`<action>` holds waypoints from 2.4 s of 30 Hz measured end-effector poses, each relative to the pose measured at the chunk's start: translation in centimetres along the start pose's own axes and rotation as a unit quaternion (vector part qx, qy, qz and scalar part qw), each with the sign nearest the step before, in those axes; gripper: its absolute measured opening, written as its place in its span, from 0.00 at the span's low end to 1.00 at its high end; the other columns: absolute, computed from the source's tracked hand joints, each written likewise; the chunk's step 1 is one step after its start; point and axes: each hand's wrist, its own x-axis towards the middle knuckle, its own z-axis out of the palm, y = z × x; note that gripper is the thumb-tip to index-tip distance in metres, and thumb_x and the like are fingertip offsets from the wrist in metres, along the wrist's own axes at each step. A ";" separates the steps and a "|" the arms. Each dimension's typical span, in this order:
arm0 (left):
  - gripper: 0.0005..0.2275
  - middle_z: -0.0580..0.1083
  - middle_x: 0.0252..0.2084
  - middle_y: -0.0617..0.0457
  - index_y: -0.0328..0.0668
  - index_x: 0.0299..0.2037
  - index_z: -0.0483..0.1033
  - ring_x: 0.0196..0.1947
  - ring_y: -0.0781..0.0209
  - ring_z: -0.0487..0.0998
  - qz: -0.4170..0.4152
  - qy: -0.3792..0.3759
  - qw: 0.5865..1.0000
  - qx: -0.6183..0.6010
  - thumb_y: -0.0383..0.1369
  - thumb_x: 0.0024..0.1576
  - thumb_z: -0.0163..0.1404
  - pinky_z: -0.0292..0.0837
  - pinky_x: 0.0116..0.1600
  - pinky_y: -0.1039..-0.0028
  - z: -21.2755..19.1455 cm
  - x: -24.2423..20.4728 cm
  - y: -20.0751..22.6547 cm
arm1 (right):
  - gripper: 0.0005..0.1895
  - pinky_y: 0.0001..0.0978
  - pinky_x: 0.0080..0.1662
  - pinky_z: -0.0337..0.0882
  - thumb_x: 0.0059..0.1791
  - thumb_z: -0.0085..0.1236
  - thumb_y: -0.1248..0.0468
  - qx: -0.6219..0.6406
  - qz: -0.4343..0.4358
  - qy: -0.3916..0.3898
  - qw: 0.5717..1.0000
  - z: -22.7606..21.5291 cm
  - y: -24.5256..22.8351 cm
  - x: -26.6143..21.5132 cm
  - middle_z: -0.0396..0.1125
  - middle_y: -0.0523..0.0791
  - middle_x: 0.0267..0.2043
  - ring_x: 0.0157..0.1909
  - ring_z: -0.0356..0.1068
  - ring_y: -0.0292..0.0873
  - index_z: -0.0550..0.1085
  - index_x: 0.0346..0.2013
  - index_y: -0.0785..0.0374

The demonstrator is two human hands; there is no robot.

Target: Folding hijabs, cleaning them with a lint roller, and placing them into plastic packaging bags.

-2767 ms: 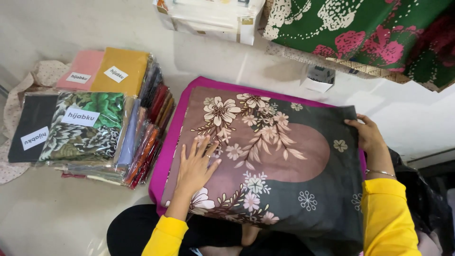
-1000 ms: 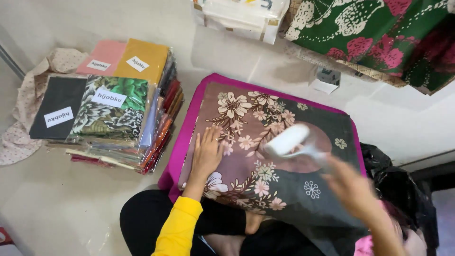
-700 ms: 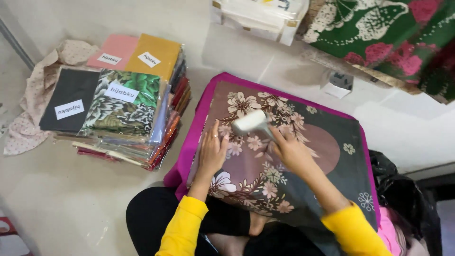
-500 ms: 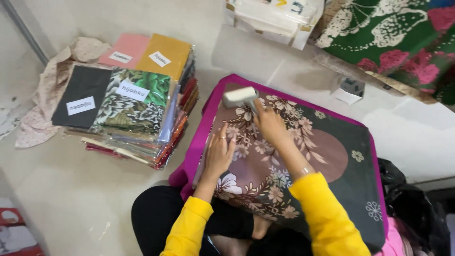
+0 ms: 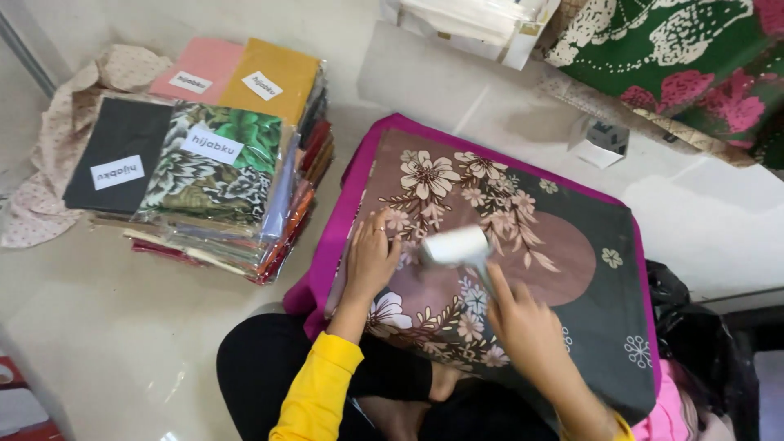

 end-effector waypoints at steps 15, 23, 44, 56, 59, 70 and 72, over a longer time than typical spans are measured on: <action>0.23 0.63 0.72 0.54 0.56 0.64 0.71 0.74 0.42 0.54 0.022 -0.072 0.991 0.107 0.47 0.57 0.49 0.44 0.74 0.52 0.0 -0.2 0.4 | 0.26 0.57 0.32 0.76 0.52 0.54 0.55 0.007 0.098 0.026 0.995 9.5 2.8 17.4 0.72 0.56 0.30 0.30 0.75 0.63 0.63 0.60 0.64; 0.23 0.64 0.71 0.53 0.54 0.62 0.73 0.73 0.41 0.56 0.019 -0.067 0.993 0.100 0.45 0.57 0.51 0.45 0.74 0.49 0.1 0.2 0.2 | 0.26 0.61 0.33 0.74 0.50 0.50 0.57 0.055 0.097 -0.019 0.994 5.4 4.1 9.9 0.72 0.56 0.44 0.34 0.74 0.67 0.62 0.62 0.57; 0.23 0.65 0.70 0.55 0.66 0.64 0.69 0.74 0.44 0.57 0.023 -0.096 0.985 0.142 0.47 0.57 0.50 0.48 0.72 0.43 -0.1 -0.2 -0.3 | 0.29 0.62 0.42 0.77 0.55 0.46 0.48 -0.014 0.257 -0.112 0.960 10.9 19.6 7.7 0.72 0.59 0.43 0.44 0.76 0.71 0.62 0.70 0.49; 0.25 0.60 0.73 0.59 0.60 0.65 0.67 0.75 0.48 0.52 0.012 -0.073 0.984 0.164 0.49 0.57 0.47 0.41 0.73 0.47 0.6 -0.2 0.1 | 0.30 0.49 0.27 0.70 0.52 0.53 0.53 -0.104 0.224 -0.023 0.969 1.6 12.7 -9.2 0.72 0.51 0.30 0.24 0.73 0.58 0.66 0.70 0.47; 0.24 0.60 0.74 0.60 0.60 0.66 0.66 0.75 0.49 0.52 0.013 -0.072 0.983 0.169 0.49 0.58 0.46 0.41 0.73 0.48 0.8 -0.4 0.0 | 0.31 0.52 0.30 0.73 0.52 0.51 0.53 -0.104 0.256 -0.053 0.960 1.8 14.5 -10.0 0.74 0.53 0.33 0.28 0.75 0.61 0.65 0.71 0.48; 0.25 0.62 0.73 0.57 0.60 0.65 0.69 0.75 0.48 0.54 0.005 -0.071 0.985 0.158 0.50 0.57 0.48 0.42 0.73 0.47 0.4 0.0 0.3 | 0.27 0.62 0.33 0.73 0.53 0.50 0.56 -0.028 0.302 -0.019 0.953 9.8 25.9 3.9 0.73 0.63 0.34 0.34 0.75 0.72 0.65 0.67 0.58; 0.25 0.61 0.73 0.58 0.60 0.65 0.69 0.75 0.49 0.53 -0.001 -0.073 0.986 0.149 0.50 0.56 0.48 0.41 0.73 0.48 0.4 0.0 0.3 | 0.30 0.62 0.37 0.73 0.51 0.51 0.60 0.010 0.291 -0.005 0.957 9.9 26.9 5.3 0.73 0.66 0.37 0.36 0.74 0.73 0.66 0.69 0.62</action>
